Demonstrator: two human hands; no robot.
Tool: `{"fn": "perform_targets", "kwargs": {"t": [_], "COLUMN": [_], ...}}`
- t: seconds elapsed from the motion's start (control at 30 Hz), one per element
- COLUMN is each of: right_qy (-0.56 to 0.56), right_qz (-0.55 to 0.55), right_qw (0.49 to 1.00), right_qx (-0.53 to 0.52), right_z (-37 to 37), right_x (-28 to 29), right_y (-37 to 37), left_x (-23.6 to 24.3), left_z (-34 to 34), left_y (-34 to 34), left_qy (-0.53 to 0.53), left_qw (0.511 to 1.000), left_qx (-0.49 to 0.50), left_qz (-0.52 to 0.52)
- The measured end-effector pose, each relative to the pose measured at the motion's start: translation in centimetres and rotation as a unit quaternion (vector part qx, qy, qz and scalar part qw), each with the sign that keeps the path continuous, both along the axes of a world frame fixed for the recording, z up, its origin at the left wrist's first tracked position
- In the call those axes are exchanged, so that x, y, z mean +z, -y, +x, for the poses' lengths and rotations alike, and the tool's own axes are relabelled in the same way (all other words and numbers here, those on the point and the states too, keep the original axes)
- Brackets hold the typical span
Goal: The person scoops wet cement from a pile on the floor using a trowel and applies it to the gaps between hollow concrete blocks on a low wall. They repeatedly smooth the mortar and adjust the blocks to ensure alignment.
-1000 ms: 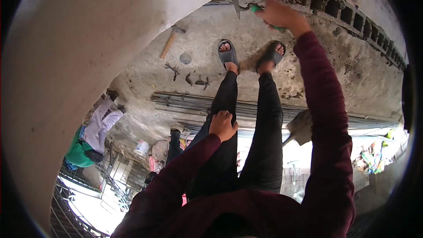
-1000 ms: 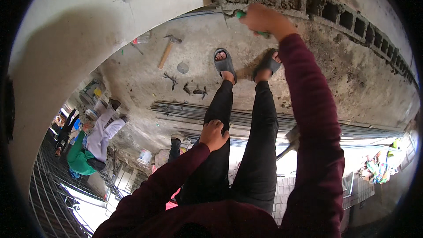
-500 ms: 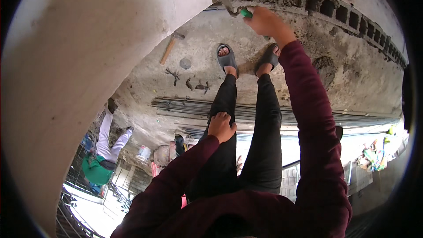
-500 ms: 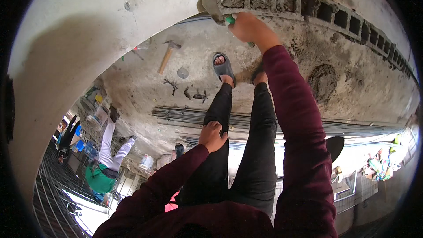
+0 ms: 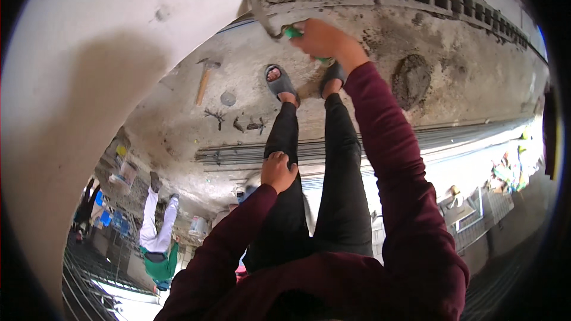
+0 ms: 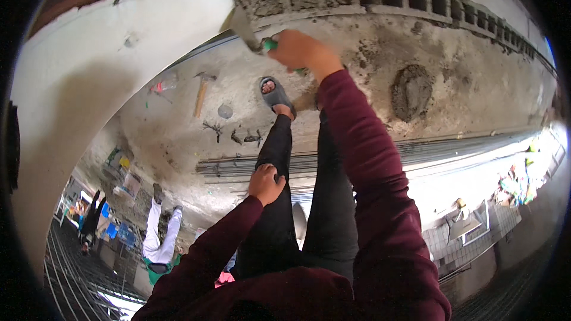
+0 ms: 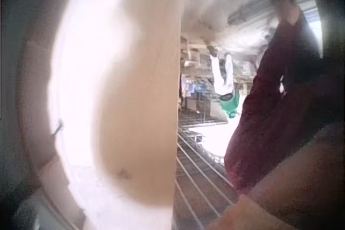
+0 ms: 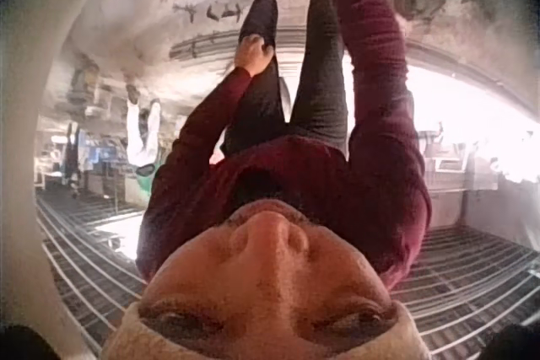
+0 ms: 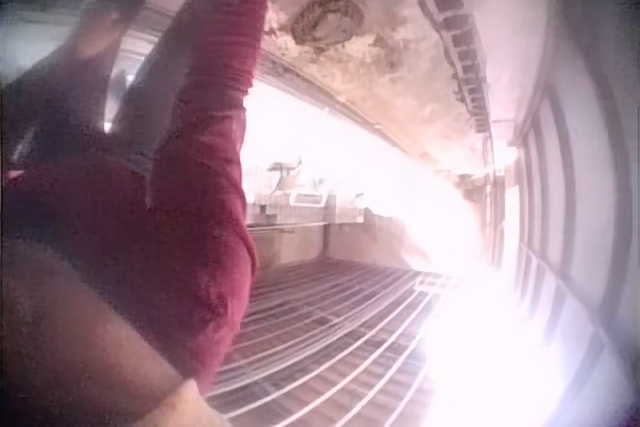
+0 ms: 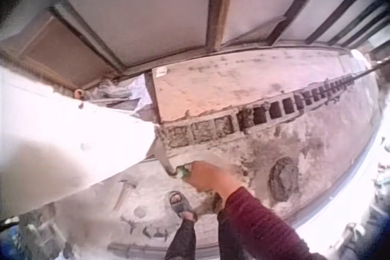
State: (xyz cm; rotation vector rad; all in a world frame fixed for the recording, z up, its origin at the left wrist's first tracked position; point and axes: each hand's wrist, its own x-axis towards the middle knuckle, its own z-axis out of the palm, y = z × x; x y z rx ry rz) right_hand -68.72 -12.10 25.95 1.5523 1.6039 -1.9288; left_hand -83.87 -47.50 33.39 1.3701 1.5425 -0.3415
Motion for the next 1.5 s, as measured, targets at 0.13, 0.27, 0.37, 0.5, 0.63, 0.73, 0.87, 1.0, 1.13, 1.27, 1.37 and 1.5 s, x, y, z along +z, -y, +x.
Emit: {"fn": "perform_targets", "kwargs": {"t": [0.13,0.27,0.37,0.5,0.63,0.73,0.87,1.0,1.13,1.27,1.37,1.5], "right_qy": [-0.043,-0.068,-0.038,0.045,0.259,0.367,0.312,0.259,0.188,0.156,0.165,0.164], "right_qz": [-0.021,0.020,0.090,0.249,0.312,0.428,0.267,0.239,0.190,0.153,0.149,0.164], "right_qw": [0.995,0.988,0.970,0.933,0.882,0.773,0.844,0.892,0.898,0.907,0.898,0.904], "right_qx": [-0.088,-0.134,-0.223,-0.255,-0.239,-0.290,-0.346,-0.285,-0.350,-0.361,-0.379,-0.360], "right_z": [3.0,7.6,12.4,17.8,26.7,34.7,40.9,38.7,31.1,30.5,30.6,29.8], "right_x": [0.4,1.7,1.6,2.4,-1.3,-6.8,-11.5,-15.0,-12.0,-9.5,-9.9,-10.1], "right_y": [2.6,7.8,15.7,17.9,10.0,3.8,-2.4,-0.8,3.5,5.7,6.2,7.4], "left_x": [0.0,0.1,0.0,-0.2,0.3,0.3,0.6,0.9,1.6,3.2,3.6,2.9], "left_z": [-0.1,-0.5,-0.4,0.4,2.4,4.1,7.3,10.1,12.6,16.4,18.8,20.9], "left_y": [-1.0,-2.5,-3.8,-3.9,-7.0,-8.2,-9.5,-10.5,-10.8,-13.3,-15.0,-14.8], "left_qy": [-0.003,-0.011,-0.020,-0.044,-0.054,-0.041,-0.055,-0.072,-0.111,-0.106,-0.056,-0.035], "left_qw": [0.999,0.997,0.992,0.988,0.983,0.982,0.982,0.977,0.962,0.962,0.968,0.947], "left_qx": [-0.043,-0.048,-0.099,-0.149,-0.175,-0.182,-0.182,-0.202,-0.250,-0.249,-0.238,-0.313], "left_qz": [0.002,-0.057,-0.071,-0.007,-0.004,0.002,0.000,-0.008,0.007,0.025,0.050,0.058]}}
